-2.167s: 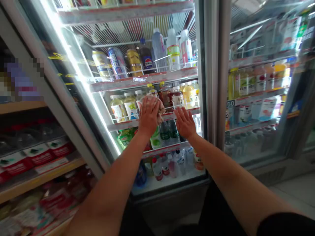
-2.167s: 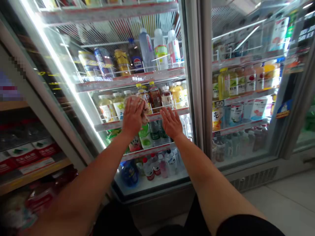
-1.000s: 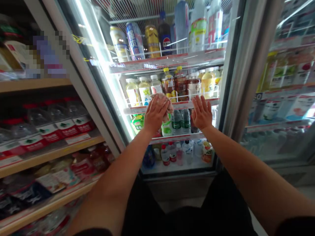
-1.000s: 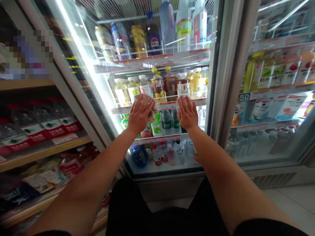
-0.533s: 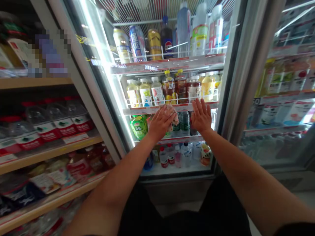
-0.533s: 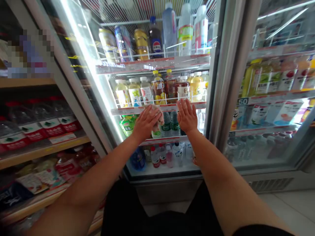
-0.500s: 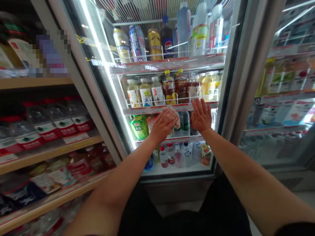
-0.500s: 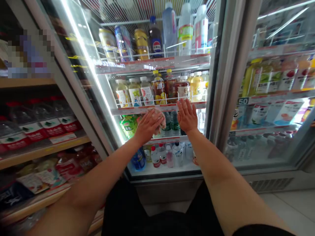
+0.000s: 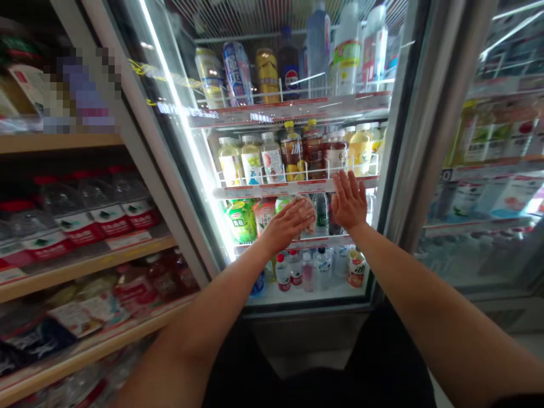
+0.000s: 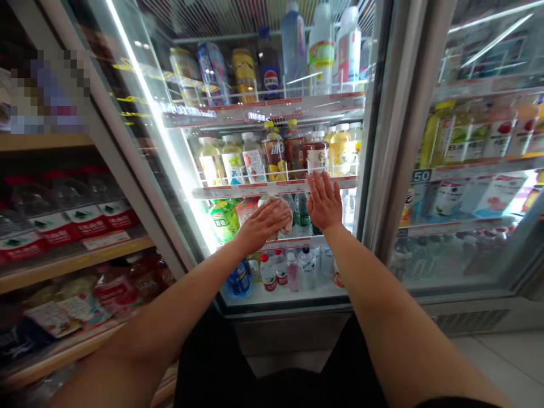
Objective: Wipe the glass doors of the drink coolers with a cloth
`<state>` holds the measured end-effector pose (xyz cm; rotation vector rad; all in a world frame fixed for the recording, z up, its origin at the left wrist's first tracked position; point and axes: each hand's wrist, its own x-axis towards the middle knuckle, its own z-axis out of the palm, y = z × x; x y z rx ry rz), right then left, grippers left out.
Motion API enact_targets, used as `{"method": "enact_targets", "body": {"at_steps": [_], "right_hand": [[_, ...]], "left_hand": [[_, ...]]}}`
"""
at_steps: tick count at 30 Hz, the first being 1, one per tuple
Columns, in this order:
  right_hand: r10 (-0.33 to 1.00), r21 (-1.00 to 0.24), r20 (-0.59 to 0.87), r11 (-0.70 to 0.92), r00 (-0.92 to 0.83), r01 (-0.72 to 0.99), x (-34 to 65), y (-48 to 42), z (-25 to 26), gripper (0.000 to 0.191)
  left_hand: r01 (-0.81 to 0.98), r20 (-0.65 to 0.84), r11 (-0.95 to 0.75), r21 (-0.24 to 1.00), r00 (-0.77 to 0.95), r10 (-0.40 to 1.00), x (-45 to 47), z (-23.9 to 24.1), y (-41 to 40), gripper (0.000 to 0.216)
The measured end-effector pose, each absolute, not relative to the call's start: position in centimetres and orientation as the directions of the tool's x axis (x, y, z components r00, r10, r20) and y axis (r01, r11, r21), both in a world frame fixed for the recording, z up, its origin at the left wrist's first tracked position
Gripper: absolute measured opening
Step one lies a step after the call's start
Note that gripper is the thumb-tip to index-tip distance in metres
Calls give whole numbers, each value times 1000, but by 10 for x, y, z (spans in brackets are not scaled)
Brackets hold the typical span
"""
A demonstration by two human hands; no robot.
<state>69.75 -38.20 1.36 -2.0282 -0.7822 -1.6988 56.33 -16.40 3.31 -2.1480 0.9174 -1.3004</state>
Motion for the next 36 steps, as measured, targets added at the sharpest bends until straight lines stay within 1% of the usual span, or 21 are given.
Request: {"method": "enact_targets", "body": {"at_steps": [1,3,6,8,11,13,15,17,19,20,24,26,28,30,34,36], "right_hand": [[172,60,978,-773,118,631,698,-382,14,57],[177,54,975,-770,131,635,698,-382,14,57],[181,40,971,-765,155,642,696,-383,14,56],[182,35,970,-765,164,643,696,-383,15,56],[178,36,971,-766,158,642,696,-382,14,57],[173,41,974,-768,146,639,697,-382,14,57],[178,43,973,-766,148,641,697,-382,14,58],[184,36,969,-762,164,646,697,-383,13,58],[187,32,967,-762,172,647,697,-383,13,59],[186,34,968,-764,170,644,697,-383,13,59],[178,41,972,-775,155,631,696,-383,13,57],[174,36,972,-775,159,631,695,-382,13,56],[173,31,971,-773,163,634,694,-382,14,56],[168,24,971,-772,167,636,693,-382,14,56],[166,14,970,-771,180,637,692,-382,15,55],[170,18,969,-771,178,636,692,-382,15,56]], "left_hand": [[-309,560,-650,-694,335,-757,564,34,-163,46],[-290,572,-671,-683,359,-737,565,39,-161,48],[-255,654,-756,-603,385,-651,568,42,-165,50],[-266,667,-773,-577,393,-633,569,37,-168,50],[-337,546,-667,-665,390,-741,570,32,-169,47],[-342,489,-606,-718,372,-789,570,36,-166,46],[-285,547,-645,-709,356,-758,569,45,-164,46],[-218,646,-726,-653,339,-683,568,52,-163,47],[-192,696,-764,-616,321,-642,567,52,-163,46],[-200,690,-758,-621,318,-650,566,50,-163,46],[-267,587,-669,-694,327,-740,562,44,-157,47],[-246,617,-701,-670,341,-709,561,47,-153,48],[-204,689,-772,-602,356,-632,560,51,-151,48],[-184,726,-814,-551,375,-577,559,53,-151,48],[-199,695,-792,-577,390,-604,556,57,-152,48],[-152,750,-831,-535,368,-550,555,63,-151,48]]}}
